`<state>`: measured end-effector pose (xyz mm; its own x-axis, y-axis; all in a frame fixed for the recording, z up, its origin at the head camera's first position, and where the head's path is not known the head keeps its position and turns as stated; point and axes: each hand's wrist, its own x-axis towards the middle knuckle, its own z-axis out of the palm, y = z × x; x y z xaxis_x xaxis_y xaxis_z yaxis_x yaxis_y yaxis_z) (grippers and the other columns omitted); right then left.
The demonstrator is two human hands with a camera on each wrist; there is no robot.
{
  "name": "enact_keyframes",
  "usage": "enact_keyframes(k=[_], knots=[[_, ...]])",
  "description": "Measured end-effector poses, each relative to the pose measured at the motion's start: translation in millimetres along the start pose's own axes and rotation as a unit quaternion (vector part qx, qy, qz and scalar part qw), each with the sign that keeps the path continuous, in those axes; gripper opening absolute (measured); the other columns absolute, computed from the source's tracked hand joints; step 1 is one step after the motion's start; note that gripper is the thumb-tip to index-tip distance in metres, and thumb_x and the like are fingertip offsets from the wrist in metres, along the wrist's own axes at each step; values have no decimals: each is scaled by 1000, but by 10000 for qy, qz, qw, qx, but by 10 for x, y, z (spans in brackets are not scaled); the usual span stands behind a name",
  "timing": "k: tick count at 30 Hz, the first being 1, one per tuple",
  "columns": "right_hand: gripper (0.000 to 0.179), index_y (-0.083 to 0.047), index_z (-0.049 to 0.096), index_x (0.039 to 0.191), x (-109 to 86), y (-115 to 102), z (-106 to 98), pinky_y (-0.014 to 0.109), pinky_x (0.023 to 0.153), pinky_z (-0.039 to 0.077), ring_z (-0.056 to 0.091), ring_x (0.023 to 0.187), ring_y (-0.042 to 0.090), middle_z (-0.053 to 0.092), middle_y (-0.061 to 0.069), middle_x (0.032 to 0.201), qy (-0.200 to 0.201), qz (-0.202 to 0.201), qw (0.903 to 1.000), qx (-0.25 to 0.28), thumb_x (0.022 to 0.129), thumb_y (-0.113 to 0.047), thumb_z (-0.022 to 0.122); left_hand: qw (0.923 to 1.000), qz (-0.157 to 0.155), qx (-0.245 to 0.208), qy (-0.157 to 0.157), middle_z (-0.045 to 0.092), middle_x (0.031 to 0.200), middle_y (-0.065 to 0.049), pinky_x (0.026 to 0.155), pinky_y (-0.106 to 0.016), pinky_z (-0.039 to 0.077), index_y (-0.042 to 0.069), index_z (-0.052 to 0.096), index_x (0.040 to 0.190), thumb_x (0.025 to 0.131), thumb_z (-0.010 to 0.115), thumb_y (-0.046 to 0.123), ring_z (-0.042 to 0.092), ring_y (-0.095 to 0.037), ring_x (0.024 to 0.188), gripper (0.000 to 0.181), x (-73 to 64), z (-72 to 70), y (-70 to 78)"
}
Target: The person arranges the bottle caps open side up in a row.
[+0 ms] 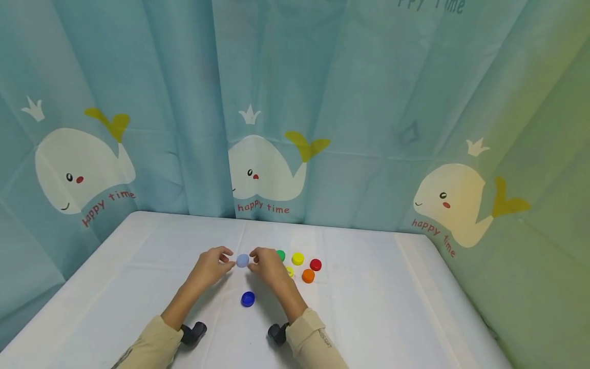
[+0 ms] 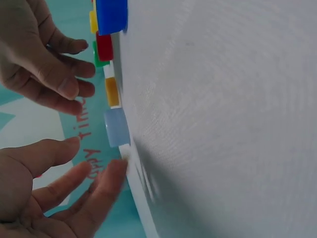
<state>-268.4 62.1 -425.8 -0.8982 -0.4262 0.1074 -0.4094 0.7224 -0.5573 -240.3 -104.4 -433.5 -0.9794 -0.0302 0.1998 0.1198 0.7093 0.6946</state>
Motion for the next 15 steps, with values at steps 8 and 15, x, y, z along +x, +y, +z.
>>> enact_keyframes(k=[8,15], knots=[[24,1,67,106,73,-41,7,28,75,52,62,81,20,68,11,94,-127,-49,9995,-271,83,-6,72,9997,130,176,-105,63,83,-14,70,-40,50,-7,65,98,80,72,3,59,-26,77,21,46,25,22],[25,1,67,106,154,-69,20,30,77,51,61,82,20,67,11,94,-287,-49,9984,-483,82,-5,72,9992,153,305,-193,63,80,-14,66,-38,49,-9,65,97,79,73,3,57,-23,71,23,53,46,28]])
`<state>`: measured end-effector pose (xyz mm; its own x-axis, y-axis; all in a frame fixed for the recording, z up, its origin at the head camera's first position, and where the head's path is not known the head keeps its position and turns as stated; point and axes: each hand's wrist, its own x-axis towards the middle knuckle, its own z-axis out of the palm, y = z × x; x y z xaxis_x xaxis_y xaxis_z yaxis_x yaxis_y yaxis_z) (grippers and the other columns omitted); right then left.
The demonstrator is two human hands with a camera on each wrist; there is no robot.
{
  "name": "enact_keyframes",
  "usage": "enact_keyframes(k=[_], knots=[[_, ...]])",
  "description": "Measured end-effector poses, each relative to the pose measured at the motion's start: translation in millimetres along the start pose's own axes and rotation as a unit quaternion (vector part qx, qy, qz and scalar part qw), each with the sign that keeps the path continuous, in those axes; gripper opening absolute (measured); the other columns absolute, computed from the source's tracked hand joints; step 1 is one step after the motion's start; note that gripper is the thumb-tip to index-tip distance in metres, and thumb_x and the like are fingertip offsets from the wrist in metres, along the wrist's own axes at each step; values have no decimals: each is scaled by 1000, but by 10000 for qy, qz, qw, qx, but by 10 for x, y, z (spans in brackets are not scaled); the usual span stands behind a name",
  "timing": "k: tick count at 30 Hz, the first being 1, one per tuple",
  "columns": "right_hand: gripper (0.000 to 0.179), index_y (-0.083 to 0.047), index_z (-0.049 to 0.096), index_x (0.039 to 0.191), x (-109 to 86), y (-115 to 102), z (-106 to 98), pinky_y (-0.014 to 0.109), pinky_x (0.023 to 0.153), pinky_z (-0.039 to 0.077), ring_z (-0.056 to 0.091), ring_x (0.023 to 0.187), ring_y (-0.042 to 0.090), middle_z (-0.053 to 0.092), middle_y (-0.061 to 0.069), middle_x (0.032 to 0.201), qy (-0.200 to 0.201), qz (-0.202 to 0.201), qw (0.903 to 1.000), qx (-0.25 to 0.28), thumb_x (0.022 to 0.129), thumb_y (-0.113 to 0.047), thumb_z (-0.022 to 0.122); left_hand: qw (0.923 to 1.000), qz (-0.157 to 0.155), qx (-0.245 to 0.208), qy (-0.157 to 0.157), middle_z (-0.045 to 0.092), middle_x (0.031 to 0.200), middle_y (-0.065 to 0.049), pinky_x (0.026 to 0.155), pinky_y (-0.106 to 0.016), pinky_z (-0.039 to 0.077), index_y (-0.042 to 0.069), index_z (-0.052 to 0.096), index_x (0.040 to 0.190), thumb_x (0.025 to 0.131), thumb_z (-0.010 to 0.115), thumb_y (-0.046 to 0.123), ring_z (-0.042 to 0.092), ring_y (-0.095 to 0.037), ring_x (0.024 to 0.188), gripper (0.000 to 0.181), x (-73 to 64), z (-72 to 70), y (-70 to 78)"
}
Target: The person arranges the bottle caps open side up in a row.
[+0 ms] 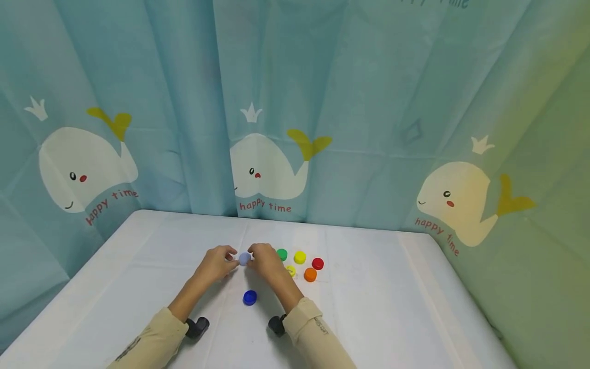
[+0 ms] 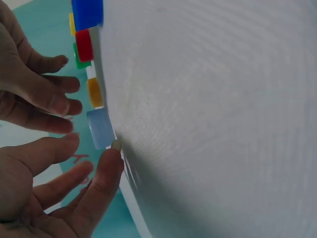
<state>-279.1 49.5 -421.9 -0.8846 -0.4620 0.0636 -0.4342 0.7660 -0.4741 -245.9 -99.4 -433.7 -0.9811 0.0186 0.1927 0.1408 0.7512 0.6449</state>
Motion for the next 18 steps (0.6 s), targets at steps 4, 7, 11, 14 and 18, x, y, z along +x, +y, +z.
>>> enact_keyframes(k=[4,7,11,14,18], knots=[[25,1,67,106,30,-12,36,31,77,51,62,84,22,67,11,94,-17,61,10000,-51,82,-5,73,10000,-29,70,-10,63,80,-15,68,-38,49,-9,65,97,79,73,4,58,-24,72,23,12,7,-7],[25,0,67,106,62,-8,67,32,79,51,62,88,23,67,11,96,-59,184,9997,-115,82,-5,72,9999,-86,126,-69,62,77,-12,67,-37,49,-10,66,96,79,73,4,57,-22,71,23,23,8,-3],[24,1,67,106,89,-7,74,34,83,50,62,92,25,67,12,98,-90,200,9997,-130,83,-4,71,9994,-170,162,-264,52,63,-4,55,-29,41,-8,66,82,79,72,4,47,-16,61,13,27,2,33],[24,2,67,105,92,-6,59,34,82,50,62,90,24,67,12,97,-63,68,9999,-133,82,-2,71,9989,-205,148,-392,43,57,0,49,-25,32,-1,61,68,80,71,4,39,-13,55,16,39,3,65],[24,4,67,105,101,11,38,31,76,51,61,81,22,66,12,90,-47,-70,9998,-166,82,0,70,9984,-229,221,-463,50,60,-2,51,-26,37,-2,65,74,80,71,4,43,-14,57,10,82,6,77]])
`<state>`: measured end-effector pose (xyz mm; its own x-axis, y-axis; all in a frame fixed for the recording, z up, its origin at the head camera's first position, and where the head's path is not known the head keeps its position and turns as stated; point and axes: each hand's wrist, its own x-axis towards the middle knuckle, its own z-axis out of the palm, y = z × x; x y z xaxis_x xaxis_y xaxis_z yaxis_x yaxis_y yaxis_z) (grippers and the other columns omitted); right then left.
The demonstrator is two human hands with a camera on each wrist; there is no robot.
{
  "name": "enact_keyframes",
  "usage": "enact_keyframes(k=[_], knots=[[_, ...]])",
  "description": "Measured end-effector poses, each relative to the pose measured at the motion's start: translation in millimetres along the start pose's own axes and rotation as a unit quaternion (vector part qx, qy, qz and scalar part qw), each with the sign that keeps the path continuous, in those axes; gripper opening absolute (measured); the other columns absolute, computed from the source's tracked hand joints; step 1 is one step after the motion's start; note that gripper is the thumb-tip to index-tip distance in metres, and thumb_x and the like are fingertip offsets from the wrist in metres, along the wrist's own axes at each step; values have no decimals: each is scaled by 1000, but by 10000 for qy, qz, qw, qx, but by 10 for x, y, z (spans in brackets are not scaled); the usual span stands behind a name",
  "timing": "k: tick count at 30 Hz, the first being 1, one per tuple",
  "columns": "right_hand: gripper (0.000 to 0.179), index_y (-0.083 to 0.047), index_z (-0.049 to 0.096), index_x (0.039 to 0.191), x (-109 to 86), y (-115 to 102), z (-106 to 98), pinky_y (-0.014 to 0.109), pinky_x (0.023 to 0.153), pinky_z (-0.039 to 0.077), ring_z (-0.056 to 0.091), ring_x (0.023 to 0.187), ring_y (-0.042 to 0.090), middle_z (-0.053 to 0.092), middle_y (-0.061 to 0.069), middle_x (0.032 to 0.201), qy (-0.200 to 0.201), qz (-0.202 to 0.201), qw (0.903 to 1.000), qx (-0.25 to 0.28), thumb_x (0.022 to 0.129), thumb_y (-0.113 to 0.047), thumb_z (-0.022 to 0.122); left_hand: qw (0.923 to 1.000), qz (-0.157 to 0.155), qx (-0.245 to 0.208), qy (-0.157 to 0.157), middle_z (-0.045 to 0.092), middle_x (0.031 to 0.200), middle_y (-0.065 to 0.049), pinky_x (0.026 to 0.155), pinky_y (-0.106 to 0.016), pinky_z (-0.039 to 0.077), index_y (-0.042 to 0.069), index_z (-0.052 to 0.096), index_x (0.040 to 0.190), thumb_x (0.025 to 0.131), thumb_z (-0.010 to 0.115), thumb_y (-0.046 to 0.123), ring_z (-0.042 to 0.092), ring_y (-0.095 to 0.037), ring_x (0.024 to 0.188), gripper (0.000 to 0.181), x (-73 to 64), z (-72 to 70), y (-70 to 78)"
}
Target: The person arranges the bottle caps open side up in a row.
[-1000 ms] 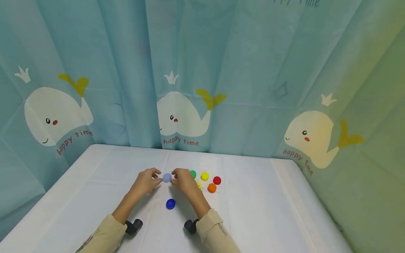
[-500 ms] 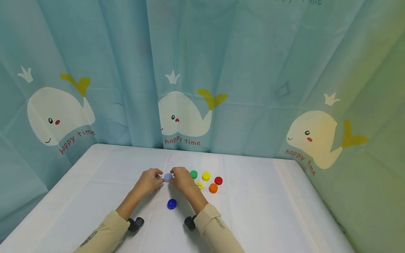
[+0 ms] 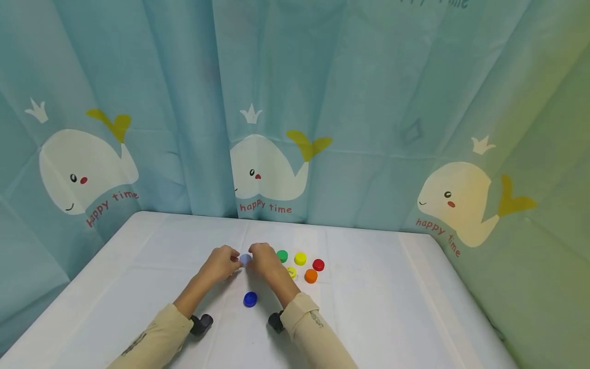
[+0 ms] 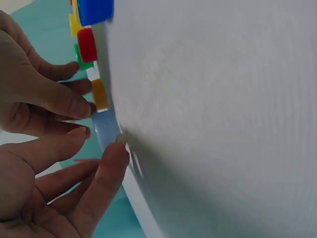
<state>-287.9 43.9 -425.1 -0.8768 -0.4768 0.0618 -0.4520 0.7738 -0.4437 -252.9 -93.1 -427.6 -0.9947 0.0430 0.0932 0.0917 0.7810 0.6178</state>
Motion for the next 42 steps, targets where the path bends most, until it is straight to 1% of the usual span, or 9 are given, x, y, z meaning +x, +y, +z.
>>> enact_keyframes(k=[4,8,12,15,18,24,28,36,42], knots=[[24,6,66,105,22,13,-6,29,71,51,58,73,20,65,13,84,-41,-41,10000,35,81,1,70,9999,-118,83,-80,64,77,-9,66,-33,49,-10,68,96,80,72,4,54,-19,69,22,35,-5,-11],[26,5,66,105,77,69,41,27,68,51,56,69,18,64,11,82,-93,-78,9999,11,81,0,71,9997,-196,56,-126,66,83,-12,71,-35,51,-10,67,100,80,72,4,58,-21,74,25,52,5,-27],[26,4,67,106,87,54,51,26,69,51,55,68,17,64,9,81,-203,43,9998,49,81,-4,72,9995,-223,-101,-179,67,85,-12,60,-29,51,-8,68,101,81,70,2,60,-16,62,22,51,25,-27],[25,4,67,104,56,-6,16,27,71,52,55,69,18,65,10,83,-264,235,9993,131,82,-5,72,9989,-305,-249,-254,66,85,-11,47,-22,46,-8,68,103,83,69,1,57,-13,48,22,43,38,-22],[24,3,68,104,51,-9,25,26,71,51,55,70,16,65,10,85,-266,277,9992,122,82,-5,72,9984,-364,-327,-275,66,85,-11,40,-19,42,-8,67,104,84,68,1,55,-12,42,22,34,36,-14],[22,2,69,102,51,-24,34,27,73,51,55,72,16,67,10,89,-301,246,9992,102,82,-7,73,9978,-396,-410,-332,66,88,-12,41,-19,44,-7,67,106,84,68,2,57,-13,44,24,30,31,-16],[21,1,70,99,58,-40,46,28,76,51,56,74,16,68,9,91,-240,200,9995,70,82,-9,74,9986,-196,-392,-285,67,92,-15,44,-22,46,-8,66,105,84,68,1,57,-14,48,24,26,30,-41],[20,1,72,94,76,-27,10,25,73,51,57,71,14,69,7,85,-71,14,10000,-29,80,-13,76,9995,46,-287,-75,68,98,-13,55,-26,46,-6,68,104,85,68,4,58,-17,68,22,21,8,-61],[23,2,69,97,24,-15,-38,25,68,50,54,69,13,65,5,82,-123,177,9997,143,82,-15,74,9983,108,-573,19,68,101,-14,45,-23,43,-5,68,107,86,67,6,54,-13,45,24,-18,-16,-45]])
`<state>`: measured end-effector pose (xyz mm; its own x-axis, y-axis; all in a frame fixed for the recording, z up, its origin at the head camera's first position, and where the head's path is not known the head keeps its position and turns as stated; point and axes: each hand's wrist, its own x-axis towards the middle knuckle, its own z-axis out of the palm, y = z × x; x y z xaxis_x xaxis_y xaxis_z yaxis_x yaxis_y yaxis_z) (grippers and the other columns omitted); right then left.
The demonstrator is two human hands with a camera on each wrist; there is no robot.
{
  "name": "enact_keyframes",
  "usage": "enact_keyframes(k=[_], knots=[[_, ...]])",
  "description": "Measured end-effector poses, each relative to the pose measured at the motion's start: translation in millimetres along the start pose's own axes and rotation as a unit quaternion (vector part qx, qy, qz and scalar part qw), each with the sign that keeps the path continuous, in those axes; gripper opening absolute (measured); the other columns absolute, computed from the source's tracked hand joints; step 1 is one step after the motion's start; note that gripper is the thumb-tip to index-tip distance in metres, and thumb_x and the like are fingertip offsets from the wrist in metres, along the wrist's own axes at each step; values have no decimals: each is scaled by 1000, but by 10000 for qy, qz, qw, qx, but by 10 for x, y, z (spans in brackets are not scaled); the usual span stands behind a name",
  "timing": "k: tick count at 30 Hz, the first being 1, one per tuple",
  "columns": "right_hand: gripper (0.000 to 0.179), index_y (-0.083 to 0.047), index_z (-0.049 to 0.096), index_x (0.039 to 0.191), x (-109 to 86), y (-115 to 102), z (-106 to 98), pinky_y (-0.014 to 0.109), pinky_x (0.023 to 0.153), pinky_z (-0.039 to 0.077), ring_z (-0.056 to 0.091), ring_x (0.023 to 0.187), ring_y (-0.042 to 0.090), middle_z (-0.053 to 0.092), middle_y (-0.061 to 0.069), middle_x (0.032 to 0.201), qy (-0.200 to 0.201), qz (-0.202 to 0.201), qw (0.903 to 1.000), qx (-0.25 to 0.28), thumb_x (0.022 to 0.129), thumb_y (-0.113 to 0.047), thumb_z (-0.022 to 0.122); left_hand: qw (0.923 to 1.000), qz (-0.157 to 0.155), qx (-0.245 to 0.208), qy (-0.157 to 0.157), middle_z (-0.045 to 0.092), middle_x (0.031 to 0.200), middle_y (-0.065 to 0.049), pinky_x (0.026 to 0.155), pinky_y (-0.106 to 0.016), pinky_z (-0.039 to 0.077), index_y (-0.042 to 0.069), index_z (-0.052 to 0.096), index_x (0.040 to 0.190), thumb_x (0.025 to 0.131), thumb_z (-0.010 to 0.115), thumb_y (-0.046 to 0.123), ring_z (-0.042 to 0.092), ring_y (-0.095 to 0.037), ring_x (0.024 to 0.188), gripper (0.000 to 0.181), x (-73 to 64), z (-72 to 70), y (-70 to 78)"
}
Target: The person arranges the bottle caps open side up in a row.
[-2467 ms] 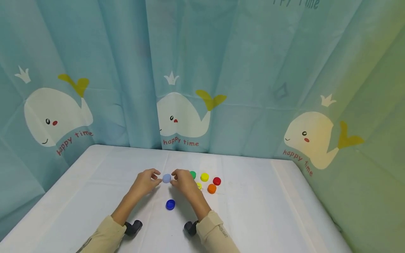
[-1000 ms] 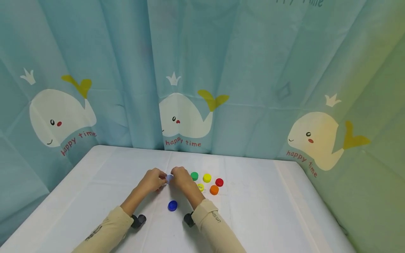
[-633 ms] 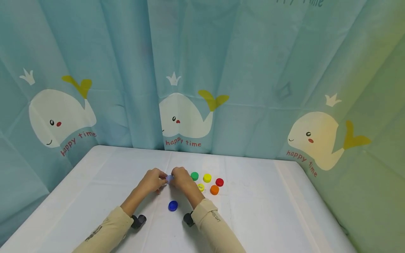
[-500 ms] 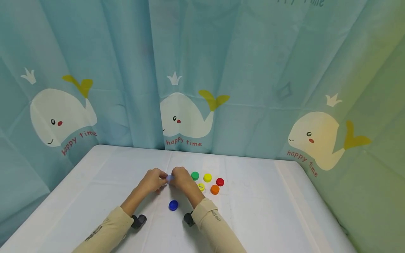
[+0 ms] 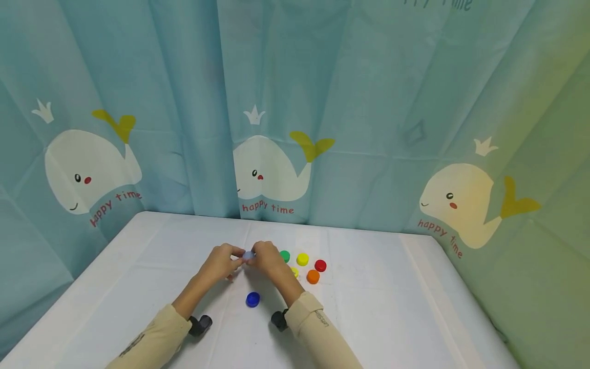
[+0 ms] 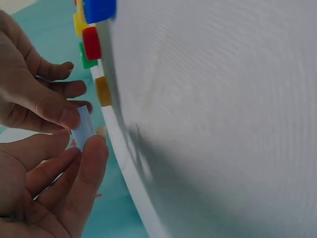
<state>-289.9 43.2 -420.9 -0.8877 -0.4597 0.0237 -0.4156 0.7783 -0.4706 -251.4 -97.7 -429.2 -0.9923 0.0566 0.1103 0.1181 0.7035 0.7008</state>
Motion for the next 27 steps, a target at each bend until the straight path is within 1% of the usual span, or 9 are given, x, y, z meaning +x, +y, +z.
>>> enact_keyframes(k=[1,4,7,11,15,18,20,24,27], knots=[[24,2,69,97,-20,2,-6,25,68,50,54,69,13,65,6,82,17,-6,10000,48,82,-16,74,9999,2,-118,-23,68,102,-15,44,-23,43,-5,67,109,86,67,6,54,-13,42,25,-13,-6,-1],[25,2,68,98,-87,16,-10,25,68,51,55,68,13,65,6,83,81,-40,9999,142,82,-17,74,9991,96,-395,-111,67,103,-15,44,-24,45,-5,66,110,86,66,5,55,-15,45,26,-51,-30,-14],[25,2,67,98,-150,45,-8,25,69,52,56,68,12,67,7,85,154,-126,9994,282,82,-17,74,9980,210,-553,-201,68,102,-14,44,-26,46,-3,67,111,86,67,6,57,-17,48,26,-80,-41,-33],[26,2,66,100,-207,83,-25,26,70,53,59,70,14,67,8,86,225,-247,9986,398,83,-16,73,9976,353,-533,-251,68,104,-13,44,-26,46,0,68,111,87,67,8,58,-17,50,25,-106,-30,-27],[26,0,65,102,-258,88,-70,25,70,53,61,72,15,67,8,88,270,-279,9984,410,84,-16,72,9972,454,-553,-195,67,105,-12,45,-25,47,2,69,111,87,67,9,59,-17,53,25,-128,-24,4],[25,-2,65,103,-291,92,-103,23,69,52,61,73,14,67,7,88,294,-246,9984,424,84,-18,72,9961,548,-678,-111,67,104,-10,46,-24,47,2,69,110,87,68,9,60,-18,58,25,-144,-23,33],[25,-2,65,103,-312,97,-119,22,67,52,61,72,13,67,6,87,322,-229,9983,419,85,-18,72,9945,673,-801,-96,67,103,-11,46,-24,48,2,68,111,87,68,10,61,-18,61,25,-154,-21,49],[25,-2,64,103,-354,117,-141,20,64,52,60,70,12,66,5,86,404,-266,9978,451,85,-18,71,9904,955,-991,-138,66,100,-14,45,-23,48,0,65,113,87,68,13,62,-21,63,29,-170,-6,68],[27,-1,64,104,-382,137,-153,20,64,51,61,71,12,66,5,88,463,-300,9970,539,84,-18,71,9883,1073,-1072,-163,66,97,-15,44,-23,48,-2,63,114,88,68,15,63,-23,64,32,-174,9,72]])
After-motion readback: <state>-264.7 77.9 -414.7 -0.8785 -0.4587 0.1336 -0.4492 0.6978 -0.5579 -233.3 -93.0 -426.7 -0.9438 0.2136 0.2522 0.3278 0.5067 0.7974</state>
